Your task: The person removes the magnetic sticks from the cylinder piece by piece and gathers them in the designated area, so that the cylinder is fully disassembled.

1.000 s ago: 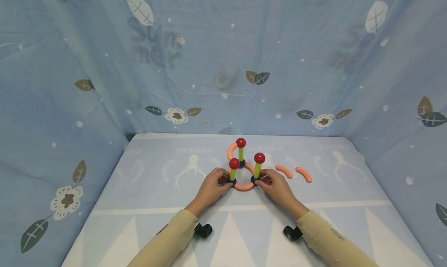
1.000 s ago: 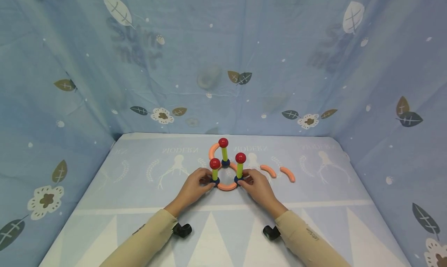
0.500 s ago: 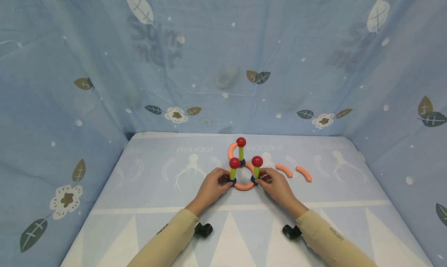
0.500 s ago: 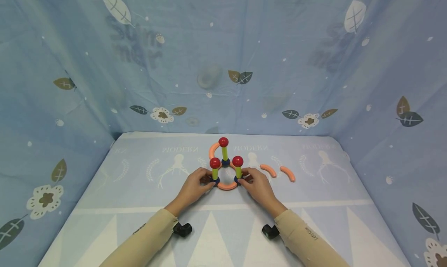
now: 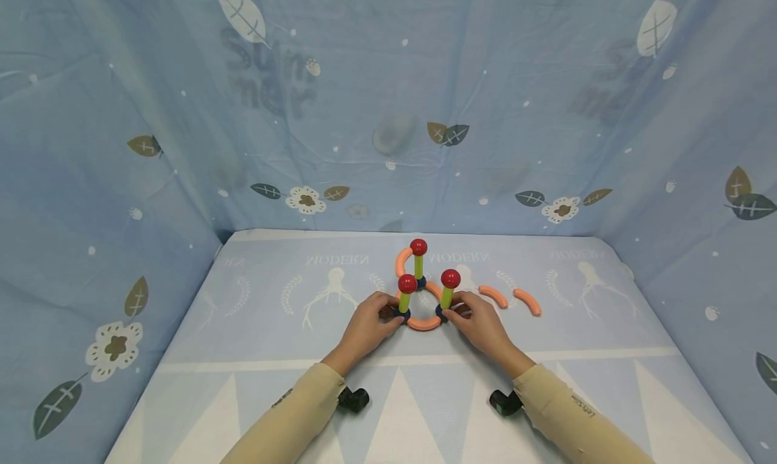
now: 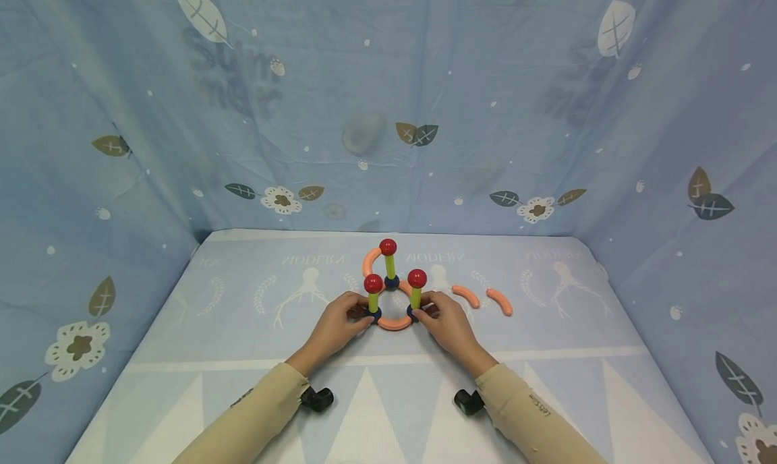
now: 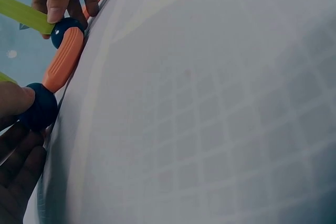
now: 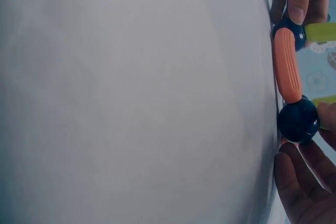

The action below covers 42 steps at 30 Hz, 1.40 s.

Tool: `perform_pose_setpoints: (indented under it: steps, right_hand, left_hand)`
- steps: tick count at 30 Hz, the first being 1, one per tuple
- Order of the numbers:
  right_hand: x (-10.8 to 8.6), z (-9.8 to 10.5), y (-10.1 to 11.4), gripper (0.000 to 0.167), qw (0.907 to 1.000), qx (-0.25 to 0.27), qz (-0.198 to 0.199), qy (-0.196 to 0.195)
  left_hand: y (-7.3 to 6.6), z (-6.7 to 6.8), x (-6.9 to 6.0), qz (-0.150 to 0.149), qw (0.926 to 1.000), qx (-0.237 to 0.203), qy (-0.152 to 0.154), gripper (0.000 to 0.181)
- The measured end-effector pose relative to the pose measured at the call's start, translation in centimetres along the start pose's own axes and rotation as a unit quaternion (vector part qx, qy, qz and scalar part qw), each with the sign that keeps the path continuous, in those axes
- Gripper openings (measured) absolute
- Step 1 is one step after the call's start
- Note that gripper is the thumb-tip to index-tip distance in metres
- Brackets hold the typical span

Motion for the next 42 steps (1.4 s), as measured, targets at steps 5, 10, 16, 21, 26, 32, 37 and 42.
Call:
perform_pose_setpoints:
  steps: [5, 10, 16, 21, 26, 32, 37, 42]
  right_hand:
    - [0.0, -0.3, -0.1, 0.032, 0.9998, -0.002, -0.015, 0.011]
    - [-0.2, -0.4, -0.1, 0.036, 0.9994, -0.007, -0.030, 0.018]
    - [0.0, -0.4, -0.3, 0.034, 0.9991, -0.019, -0.033, 0.017]
    - [0.3, -0.1, -0.5, 0.033, 0.9991, -0.016, -0.036, 0.013]
    - [0.9, 0.2, -1.0, 0.034, 0.9985, -0.008, -0.053, 0.011]
    - [1.6, 0.4, -1.6, 0.036, 0.9970, -0.010, -0.075, 0.013]
    - [1.8, 0.5, -2.0, 0.036, 0.9973, -0.010, -0.072, 0.014]
    - [1.9, 0.6, -1.8, 0.035, 0.9982, -0.013, -0.057, 0.010]
  left_hand:
    - [0.1, 0.0, 0.0, 0.002, 1.0000, 0.001, 0.002, 0.028]
    - [0.1, 0.0, 0.0, -0.005, 1.0000, 0.000, 0.005, 0.030]
    - [0.0, -0.1, -0.2, -0.011, 0.9999, 0.000, 0.008, 0.031]
    - [-0.5, -0.3, -0.6, -0.012, 0.9998, -0.013, 0.010, 0.030]
    - [-1.1, -0.6, -1.1, -0.012, 0.9995, -0.026, 0.012, 0.029]
    - [-1.8, -1.3, -1.6, -0.017, 0.9993, -0.029, 0.015, 0.031]
    - [-2.2, -1.5, -1.8, -0.023, 0.9994, -0.022, 0.013, 0.032]
    - [-2.3, -1.5, -1.9, -0.023, 0.9996, -0.014, 0.009, 0.031]
Point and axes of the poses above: each hand's wrist, its own x-axis towards the middle knuckle, its own z-axis out of the back of the hand, y = z × x, the point moved 7 cm from there along x, towards the middle knuckle, and after that the axes turned 7 degrees about x, right-handed, at the moved point
